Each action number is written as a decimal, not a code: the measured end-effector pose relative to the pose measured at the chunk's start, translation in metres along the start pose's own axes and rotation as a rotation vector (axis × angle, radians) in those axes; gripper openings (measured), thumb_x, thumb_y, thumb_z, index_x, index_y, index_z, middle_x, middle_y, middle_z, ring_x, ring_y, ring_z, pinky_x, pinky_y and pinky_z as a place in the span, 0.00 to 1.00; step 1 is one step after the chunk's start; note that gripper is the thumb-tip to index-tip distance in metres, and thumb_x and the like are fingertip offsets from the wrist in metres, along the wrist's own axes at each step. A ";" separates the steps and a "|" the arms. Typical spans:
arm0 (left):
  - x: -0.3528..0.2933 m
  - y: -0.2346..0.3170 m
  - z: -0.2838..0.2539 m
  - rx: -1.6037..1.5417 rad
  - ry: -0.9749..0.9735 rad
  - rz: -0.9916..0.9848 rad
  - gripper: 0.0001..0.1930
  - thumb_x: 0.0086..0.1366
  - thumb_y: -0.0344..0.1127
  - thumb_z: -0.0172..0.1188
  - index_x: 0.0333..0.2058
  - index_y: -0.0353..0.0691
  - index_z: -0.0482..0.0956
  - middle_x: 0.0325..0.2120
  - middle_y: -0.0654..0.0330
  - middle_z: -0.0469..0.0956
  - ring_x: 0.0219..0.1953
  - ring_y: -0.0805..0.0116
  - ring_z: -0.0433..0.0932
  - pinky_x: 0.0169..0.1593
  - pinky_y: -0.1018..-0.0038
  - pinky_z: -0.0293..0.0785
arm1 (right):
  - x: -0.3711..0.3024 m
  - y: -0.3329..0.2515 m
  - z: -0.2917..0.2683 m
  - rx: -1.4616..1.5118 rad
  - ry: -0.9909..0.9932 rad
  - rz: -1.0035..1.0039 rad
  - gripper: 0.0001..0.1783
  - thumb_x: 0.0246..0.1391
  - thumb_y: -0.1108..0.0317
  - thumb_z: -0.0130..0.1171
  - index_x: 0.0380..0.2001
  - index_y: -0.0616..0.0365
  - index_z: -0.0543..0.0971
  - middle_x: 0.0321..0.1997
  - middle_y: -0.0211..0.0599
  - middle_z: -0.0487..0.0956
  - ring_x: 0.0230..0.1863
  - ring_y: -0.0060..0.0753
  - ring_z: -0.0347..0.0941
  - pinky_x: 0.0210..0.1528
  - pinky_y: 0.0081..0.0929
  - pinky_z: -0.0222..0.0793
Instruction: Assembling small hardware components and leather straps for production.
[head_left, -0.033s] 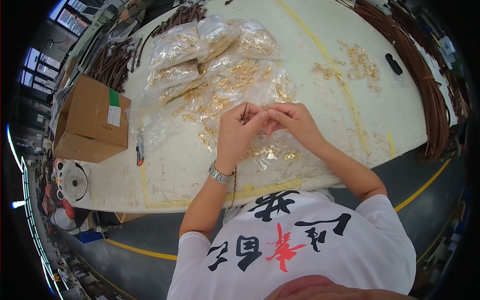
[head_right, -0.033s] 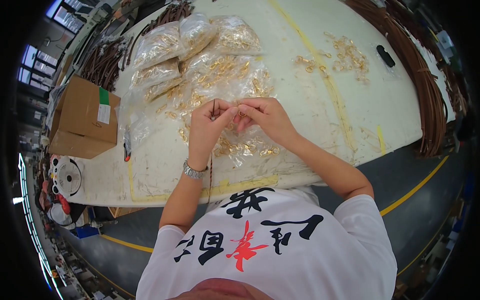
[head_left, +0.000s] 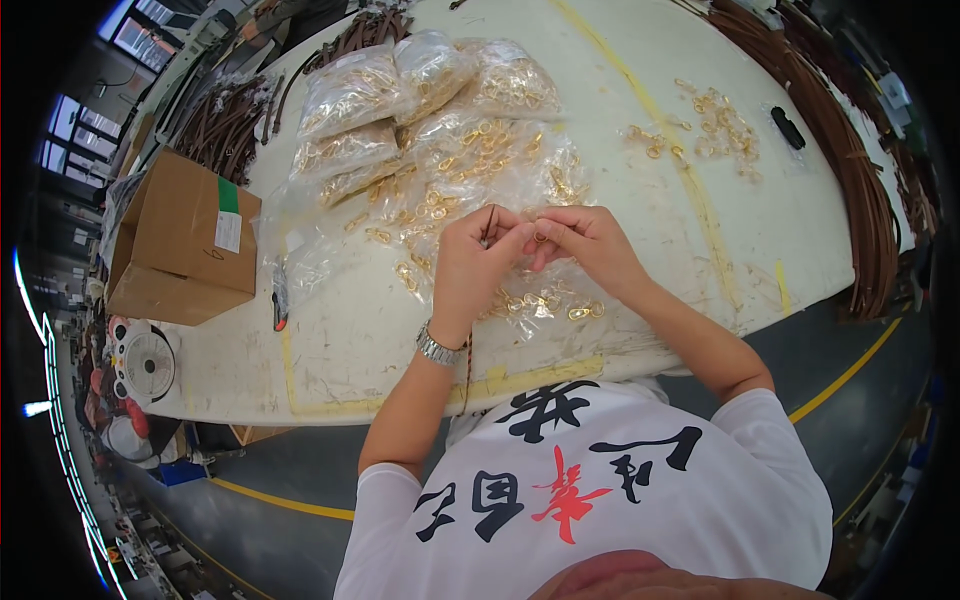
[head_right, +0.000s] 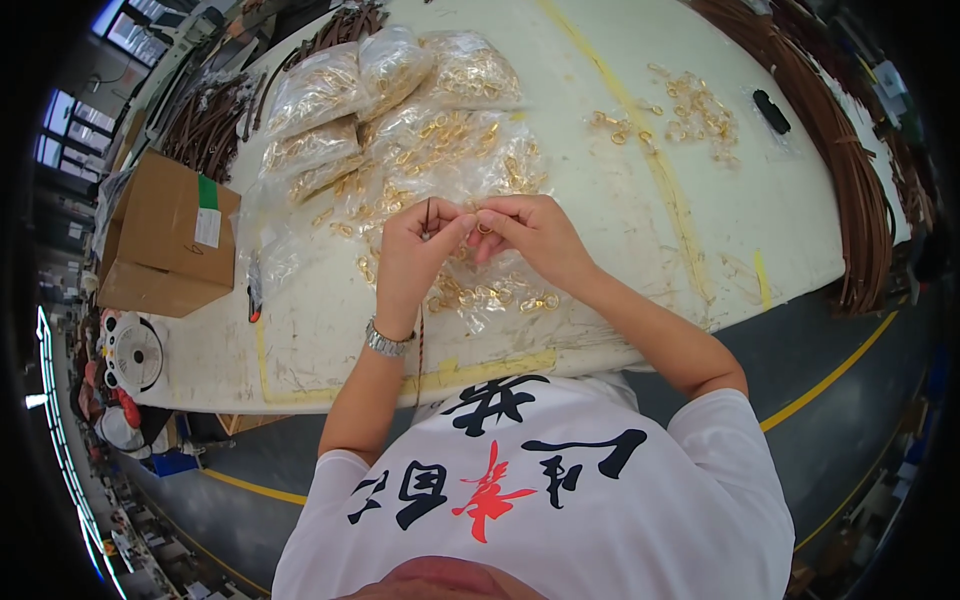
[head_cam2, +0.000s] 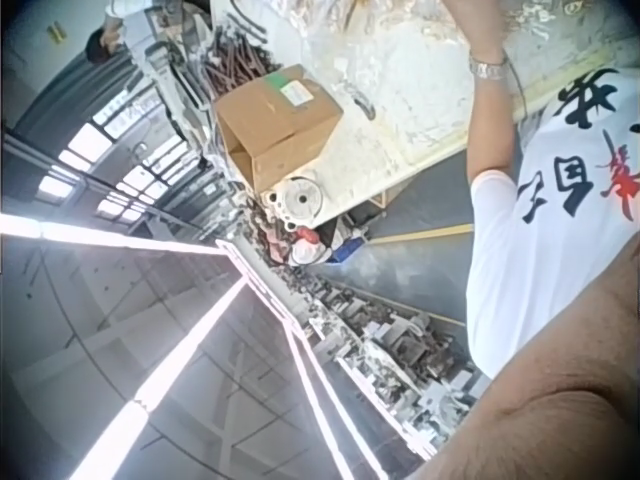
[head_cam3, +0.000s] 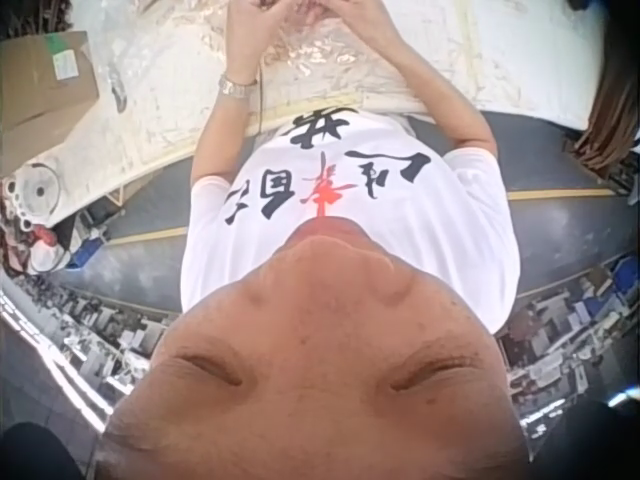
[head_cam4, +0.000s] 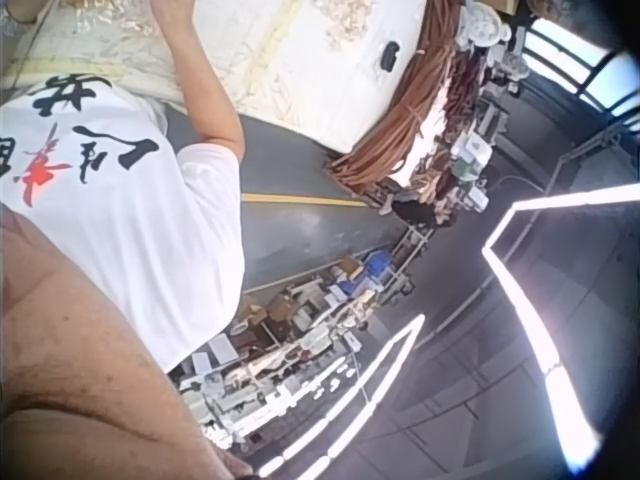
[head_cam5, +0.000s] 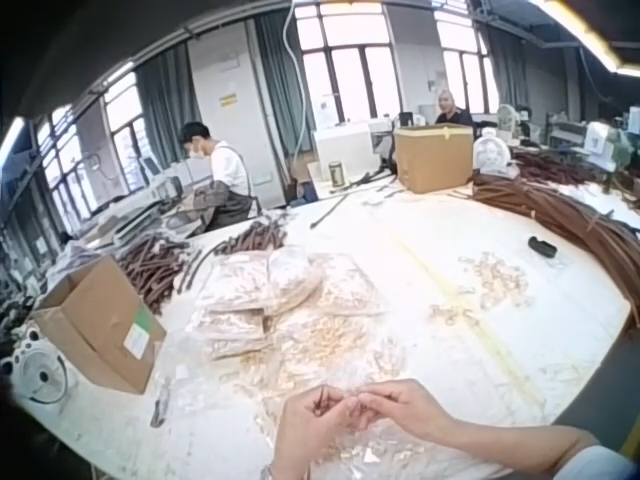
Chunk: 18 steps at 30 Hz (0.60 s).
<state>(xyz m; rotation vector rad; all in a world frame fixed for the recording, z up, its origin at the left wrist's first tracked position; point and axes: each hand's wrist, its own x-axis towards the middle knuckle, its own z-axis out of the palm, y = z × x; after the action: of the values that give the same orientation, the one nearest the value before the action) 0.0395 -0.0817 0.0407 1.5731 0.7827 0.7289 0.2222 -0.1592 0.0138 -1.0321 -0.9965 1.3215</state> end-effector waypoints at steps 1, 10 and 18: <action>0.001 0.000 -0.002 0.002 0.000 0.001 0.05 0.68 0.29 0.67 0.36 0.31 0.83 0.28 0.65 0.84 0.29 0.84 0.77 0.32 0.84 0.70 | 0.001 0.000 -0.002 0.001 -0.001 -0.002 0.15 0.73 0.68 0.55 0.49 0.70 0.82 0.39 0.39 0.84 0.35 0.28 0.83 0.42 0.27 0.83; 0.015 -0.019 -0.007 -0.158 -0.092 0.049 0.08 0.67 0.31 0.70 0.36 0.36 0.79 0.28 0.66 0.81 0.29 0.82 0.78 0.33 0.82 0.72 | 0.008 -0.007 -0.021 0.065 -0.254 0.220 0.12 0.73 0.67 0.55 0.41 0.65 0.82 0.34 0.32 0.83 0.30 0.20 0.80 0.44 0.27 0.85; 0.005 -0.027 0.002 -0.176 0.014 -0.035 0.08 0.67 0.30 0.67 0.33 0.36 0.77 0.27 0.65 0.81 0.28 0.82 0.77 0.30 0.82 0.73 | -0.005 -0.021 0.007 -0.271 -0.138 0.159 0.10 0.69 0.70 0.57 0.46 0.66 0.82 0.32 0.31 0.81 0.29 0.22 0.77 0.38 0.25 0.78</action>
<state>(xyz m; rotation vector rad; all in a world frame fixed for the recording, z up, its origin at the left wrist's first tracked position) 0.0419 -0.0756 0.0142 1.3944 0.7338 0.7630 0.2207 -0.1636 0.0355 -1.2586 -1.2442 1.4285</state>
